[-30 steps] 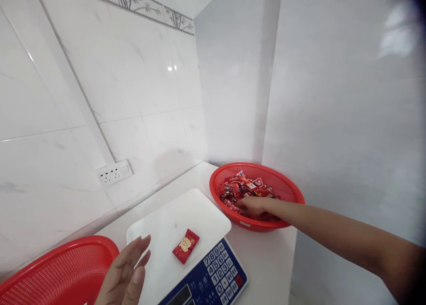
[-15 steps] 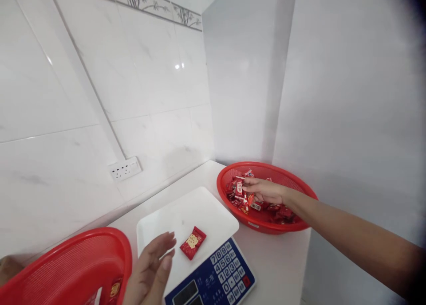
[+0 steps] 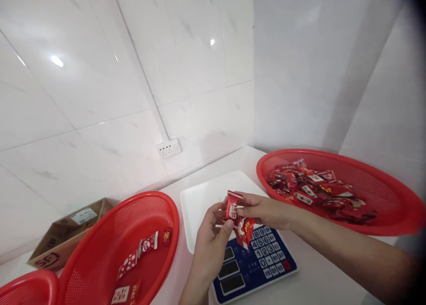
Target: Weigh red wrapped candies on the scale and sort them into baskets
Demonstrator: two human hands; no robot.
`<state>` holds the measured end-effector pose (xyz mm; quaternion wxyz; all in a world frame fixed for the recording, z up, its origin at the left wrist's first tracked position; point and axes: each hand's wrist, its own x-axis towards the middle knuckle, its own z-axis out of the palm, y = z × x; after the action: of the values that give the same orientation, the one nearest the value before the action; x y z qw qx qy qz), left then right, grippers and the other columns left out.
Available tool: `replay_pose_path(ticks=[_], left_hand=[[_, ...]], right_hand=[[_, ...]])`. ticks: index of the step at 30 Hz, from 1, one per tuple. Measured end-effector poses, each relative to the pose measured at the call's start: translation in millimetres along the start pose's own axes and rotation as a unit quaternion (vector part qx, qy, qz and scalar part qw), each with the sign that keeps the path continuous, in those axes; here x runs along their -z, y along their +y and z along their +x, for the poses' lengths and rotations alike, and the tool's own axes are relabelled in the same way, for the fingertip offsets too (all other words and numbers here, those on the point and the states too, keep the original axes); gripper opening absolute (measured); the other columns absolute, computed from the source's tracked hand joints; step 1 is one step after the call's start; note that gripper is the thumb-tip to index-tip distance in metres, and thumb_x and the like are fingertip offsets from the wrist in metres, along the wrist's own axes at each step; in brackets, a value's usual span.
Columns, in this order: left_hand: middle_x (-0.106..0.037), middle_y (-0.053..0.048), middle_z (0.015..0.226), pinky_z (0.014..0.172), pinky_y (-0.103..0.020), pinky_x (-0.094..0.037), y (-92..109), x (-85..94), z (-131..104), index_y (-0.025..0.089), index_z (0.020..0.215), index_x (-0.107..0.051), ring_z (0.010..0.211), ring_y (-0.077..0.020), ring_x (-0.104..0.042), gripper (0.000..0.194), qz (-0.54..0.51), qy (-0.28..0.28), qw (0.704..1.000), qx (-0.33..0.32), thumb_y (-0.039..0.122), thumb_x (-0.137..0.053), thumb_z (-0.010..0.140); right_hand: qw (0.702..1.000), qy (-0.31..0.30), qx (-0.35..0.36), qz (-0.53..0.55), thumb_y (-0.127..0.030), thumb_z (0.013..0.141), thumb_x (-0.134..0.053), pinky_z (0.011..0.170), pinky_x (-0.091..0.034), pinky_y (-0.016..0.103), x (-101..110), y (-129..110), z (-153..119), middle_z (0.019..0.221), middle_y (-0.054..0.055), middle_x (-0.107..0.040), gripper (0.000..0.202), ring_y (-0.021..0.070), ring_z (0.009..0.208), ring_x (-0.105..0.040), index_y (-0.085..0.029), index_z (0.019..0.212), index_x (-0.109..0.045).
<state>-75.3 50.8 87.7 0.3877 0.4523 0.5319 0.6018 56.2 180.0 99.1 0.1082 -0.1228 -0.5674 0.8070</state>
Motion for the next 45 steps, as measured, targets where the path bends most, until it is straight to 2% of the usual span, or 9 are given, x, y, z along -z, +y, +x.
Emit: replay_pose_path(ticks=[4, 7, 11, 15, 19, 22, 25, 36, 45], left_hand=[[-0.067, -0.006, 0.096, 0.071, -0.028, -0.047, -2, 2.7, 3, 0.022, 0.112, -0.055, 0.08, -0.0156, -0.06, 0.037, -0.028, 0.058, 0.998, 0.0, 0.035, -0.063, 0.078], [-0.066, -0.004, 0.091, 0.065, -0.025, -0.046, -3, 7.3, 5, 0.022, 0.111, -0.056, 0.075, -0.0137, -0.058, 0.037, -0.039, 0.097, 0.994, -0.014, 0.033, -0.064, 0.078], [-0.063, -0.002, 0.091, 0.064, -0.022, -0.046, -3, 16.3, 6, 0.023, 0.109, -0.059, 0.077, -0.0125, -0.056, 0.035, -0.059, 0.153, 0.986, -0.036, 0.036, -0.065, 0.077], [-0.06, -0.002, 0.09, 0.064, -0.022, -0.047, -3, 23.8, 7, 0.023, 0.104, -0.06, 0.077, -0.012, -0.054, 0.033, -0.086, 0.179, 0.98, -0.035, 0.036, -0.067, 0.075], [-0.059, -0.002, 0.09, 0.064, -0.022, -0.046, -2, 26.5, 7, 0.022, 0.104, -0.059, 0.076, -0.0118, -0.054, 0.033, -0.095, 0.18, 0.978, -0.038, 0.036, -0.067, 0.075], [-0.059, -0.001, 0.09, 0.065, -0.022, -0.046, -1, 26.3, 7, 0.022, 0.104, -0.059, 0.077, -0.0113, -0.054, 0.032, -0.089, 0.175, 0.98, -0.038, 0.035, -0.066, 0.076], [-0.06, -0.002, 0.092, 0.065, -0.022, -0.046, -2, 25.5, 6, 0.023, 0.105, -0.058, 0.078, -0.0113, -0.054, 0.031, -0.084, 0.17, 0.981, -0.039, 0.035, -0.066, 0.077], [-0.062, -0.003, 0.095, 0.065, -0.022, -0.045, -2, 25.1, 7, 0.021, 0.105, -0.058, 0.077, -0.0113, -0.054, 0.031, -0.066, 0.168, 0.983, -0.044, 0.035, -0.065, 0.078], [-0.064, -0.003, 0.095, 0.065, -0.022, -0.045, -1, 24.1, 6, 0.021, 0.103, -0.06, 0.077, -0.0121, -0.055, 0.031, -0.064, 0.172, 0.982, -0.043, 0.036, -0.067, 0.076]], right_hand=[[0.999, -0.025, 0.032, -0.013, -0.037, 0.076, -0.069, 0.07, -0.051, 0.028, -10, 5, 8, 0.096, 0.002, -0.063, 0.037, 0.0147, 0.08, -0.064, -0.022, 0.108, -0.057], [0.999, -0.013, 0.047, -0.02, -0.037, 0.078, -0.067, 0.073, -0.051, 0.031, -10, 5, 8, 0.113, 0.005, -0.058, 0.043, 0.0144, 0.082, -0.064, -0.024, 0.117, -0.053], [0.996, 0.079, 0.047, -0.018, -0.031, 0.075, -0.07, 0.081, -0.05, 0.033, 1, 5, 8, 0.12, 0.007, -0.054, 0.045, 0.0151, 0.091, -0.061, -0.025, 0.116, -0.053], [0.984, 0.164, 0.067, -0.037, -0.027, 0.069, -0.072, 0.084, -0.047, 0.034, 14, 8, 12, 0.125, 0.008, -0.052, 0.048, 0.0177, 0.1, -0.058, -0.025, 0.113, -0.055], [0.972, 0.207, 0.092, -0.056, -0.022, 0.065, -0.07, 0.089, -0.044, 0.038, 21, 11, 19, 0.117, 0.008, -0.06, 0.047, 0.0208, 0.104, -0.059, -0.022, 0.109, -0.054], [0.965, 0.23, 0.105, -0.071, -0.018, 0.063, -0.067, 0.088, -0.044, 0.038, 22, 13, 22, 0.098, 0.004, -0.069, 0.048, 0.0203, 0.094, -0.062, -0.022, 0.109, -0.053], [0.957, 0.252, 0.12, -0.081, -0.018, 0.063, -0.066, 0.086, -0.044, 0.037, 24, 15, 24, 0.089, 0.002, -0.07, 0.045, 0.02, 0.088, -0.064, -0.022, 0.106, -0.054], [0.905, 0.354, 0.164, -0.168, -0.022, 0.068, -0.06, 0.076, -0.048, 0.034, 38, 23, 37, 0.099, 0.006, -0.063, 0.028, 0.0166, 0.081, -0.059, -0.019, 0.096, -0.06], [0.89, 0.36, 0.214, -0.179, -0.025, 0.068, -0.058, 0.085, -0.044, 0.035, 37, 25, 41, 0.084, 0.002, -0.062, 0.018, 0.0174, 0.085, -0.058, -0.022, 0.086, -0.059]])
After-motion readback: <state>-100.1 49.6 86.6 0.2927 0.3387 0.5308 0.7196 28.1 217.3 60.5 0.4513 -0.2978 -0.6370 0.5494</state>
